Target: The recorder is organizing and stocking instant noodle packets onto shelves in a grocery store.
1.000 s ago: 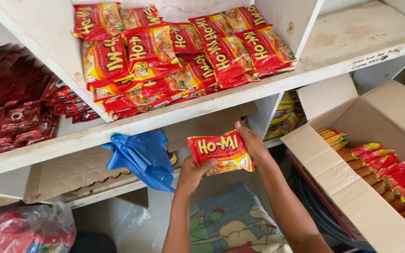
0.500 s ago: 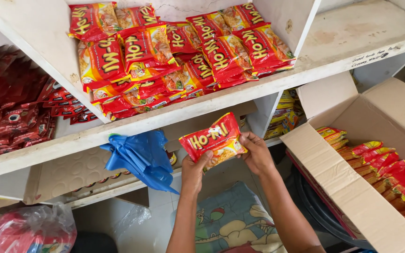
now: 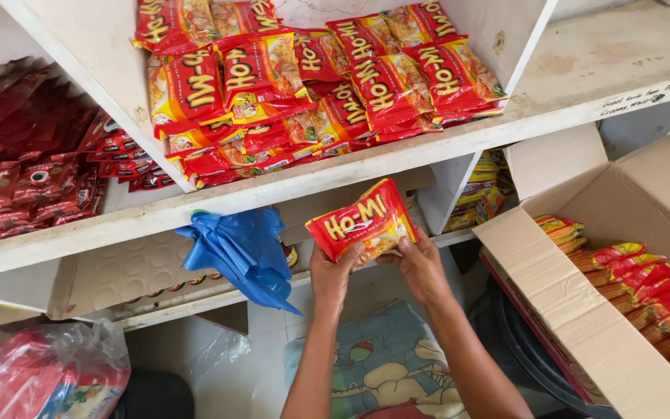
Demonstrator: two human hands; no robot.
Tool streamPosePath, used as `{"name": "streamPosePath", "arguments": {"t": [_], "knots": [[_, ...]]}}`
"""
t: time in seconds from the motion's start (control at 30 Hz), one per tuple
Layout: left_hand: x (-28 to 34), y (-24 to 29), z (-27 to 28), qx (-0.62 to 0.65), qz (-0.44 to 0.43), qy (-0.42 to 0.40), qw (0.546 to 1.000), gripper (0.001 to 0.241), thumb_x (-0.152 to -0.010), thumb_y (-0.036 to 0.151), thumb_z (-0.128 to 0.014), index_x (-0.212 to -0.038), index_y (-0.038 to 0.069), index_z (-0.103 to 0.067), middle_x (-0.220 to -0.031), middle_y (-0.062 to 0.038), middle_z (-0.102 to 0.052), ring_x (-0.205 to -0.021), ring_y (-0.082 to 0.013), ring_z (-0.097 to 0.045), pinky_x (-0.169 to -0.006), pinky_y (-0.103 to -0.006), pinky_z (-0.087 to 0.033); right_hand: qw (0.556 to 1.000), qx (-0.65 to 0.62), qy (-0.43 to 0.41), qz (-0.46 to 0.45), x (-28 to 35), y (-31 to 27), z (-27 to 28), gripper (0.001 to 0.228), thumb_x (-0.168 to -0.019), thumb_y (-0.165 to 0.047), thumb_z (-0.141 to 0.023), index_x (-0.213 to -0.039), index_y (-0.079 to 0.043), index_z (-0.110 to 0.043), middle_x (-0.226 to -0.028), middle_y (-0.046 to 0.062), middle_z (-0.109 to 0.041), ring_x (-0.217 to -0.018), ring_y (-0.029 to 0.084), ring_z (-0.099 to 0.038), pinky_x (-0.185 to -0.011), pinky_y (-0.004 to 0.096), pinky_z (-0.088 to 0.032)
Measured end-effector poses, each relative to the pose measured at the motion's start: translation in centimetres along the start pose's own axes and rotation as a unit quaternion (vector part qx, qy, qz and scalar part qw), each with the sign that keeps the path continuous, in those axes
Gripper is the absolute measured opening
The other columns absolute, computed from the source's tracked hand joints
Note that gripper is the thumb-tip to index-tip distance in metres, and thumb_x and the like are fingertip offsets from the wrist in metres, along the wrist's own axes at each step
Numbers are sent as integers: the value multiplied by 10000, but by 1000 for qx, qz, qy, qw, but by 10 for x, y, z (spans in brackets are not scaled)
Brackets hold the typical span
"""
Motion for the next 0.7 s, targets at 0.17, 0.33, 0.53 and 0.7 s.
{"name": "streamPosePath", "arguments": {"t": [0.17,0.33,0.53,0.7], "knots": [[6,-1,2,-93,-47,-36,994,367,-939,246,-735,-1208,22,-626,-1087,-77,-734,-966,-114,-675,-840,-271,-554,992,112,49,-10,-9,13,31,450,-964,-248,-684,-1329,0,-599,-1132,101,-737,-952,170,-714,-731,343,-584],[13,17,-2,-301,-101,78,945,356,-1076,341,-573,-1048,4,-685,-841,-101,-690,-723,-127,-587,-687,-317,-507,984,154,87,27,-3,16,23,359,-958,-247,-702,-1209,5,-660,-1004,60,-761,-834,121,-711,-642,301,-595],[10,-5,11,-265,-97,148,948,356,-1043,300,-626,-867,-9,-617,-677,-100,-615,-627,-108,-470,-575,-325,-461,979,179,86,48,5,20,14,311,-983,-251,-691,-1136,18,-654,-925,73,-740,-765,122,-690,-599,302,-566],[-4,-64,39,-109,-136,86,981,308,-1087,227,-676,-884,10,-595,-774,-6,-577,-741,-53,-438,-623,-281,-429,975,198,89,55,7,21,14,323,-993,-262,-684,-1148,17,-637,-909,64,-728,-732,110,-661,-570,284,-536]]}}
Point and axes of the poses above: each hand's wrist, its own x-axis away from the middle knuckle, its own z-axis out of the back of the hand, y = z × x, the point moved 4 cm from there along -x, towards the middle knuckle
